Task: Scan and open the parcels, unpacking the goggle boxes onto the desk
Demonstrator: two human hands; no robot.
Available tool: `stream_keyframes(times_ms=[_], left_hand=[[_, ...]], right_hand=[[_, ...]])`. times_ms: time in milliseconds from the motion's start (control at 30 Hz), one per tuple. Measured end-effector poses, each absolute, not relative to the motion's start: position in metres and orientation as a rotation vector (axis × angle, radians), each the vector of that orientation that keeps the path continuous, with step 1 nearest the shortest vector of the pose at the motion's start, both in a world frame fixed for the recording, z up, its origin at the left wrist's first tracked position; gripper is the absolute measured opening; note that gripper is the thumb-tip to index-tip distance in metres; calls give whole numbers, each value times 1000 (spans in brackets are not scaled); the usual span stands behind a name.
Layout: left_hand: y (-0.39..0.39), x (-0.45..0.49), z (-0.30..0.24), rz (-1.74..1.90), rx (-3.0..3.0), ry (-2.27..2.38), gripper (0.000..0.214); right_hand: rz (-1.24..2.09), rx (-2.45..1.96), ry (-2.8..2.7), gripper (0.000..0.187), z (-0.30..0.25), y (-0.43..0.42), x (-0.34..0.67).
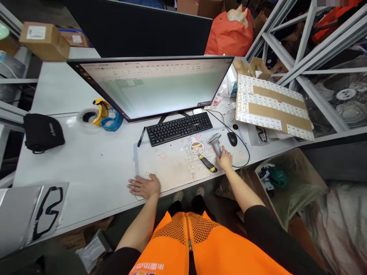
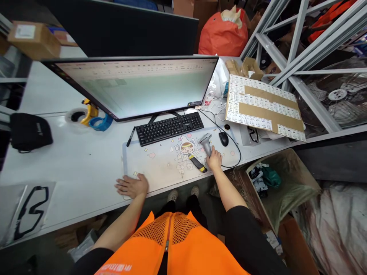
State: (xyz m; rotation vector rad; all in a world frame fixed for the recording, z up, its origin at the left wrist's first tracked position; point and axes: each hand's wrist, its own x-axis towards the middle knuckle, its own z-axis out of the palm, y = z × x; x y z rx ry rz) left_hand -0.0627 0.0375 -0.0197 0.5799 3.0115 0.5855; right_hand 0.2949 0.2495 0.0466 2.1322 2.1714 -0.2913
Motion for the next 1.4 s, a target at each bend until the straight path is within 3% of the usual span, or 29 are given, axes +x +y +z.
stream_keyframes(times_ms=[233,400,633,867,1067,1167,1267,1400], left_hand=[[39,-64,-18,524,503,2996,78],[38,-69,-14,518,453,2951,73],[38,-62,-15,561,501,3010,75],[13,-86,-2,609,440,2799,60],[-10,-87,17,489,742,2642,52],[12,-71,21,360,1075,2449,61],[37,-55,17,161,1376,2282,85],[43,-55,2,-193,1454,2473,116]], right_hand=[[-342,2160,2623,58,30,202,301],[-503,1889,2741,67,3,160,283],[-574,1966,2769,71,-12,171,258],[-722,2088,2816,69,-10,180,240],[-654,2462,2457,39,16,104,283],[-680,2428,2076,29,25,29,317],[-725,2574,1648,31,27,-51,355],[-722,2914,1085,30,30,-180,392]])
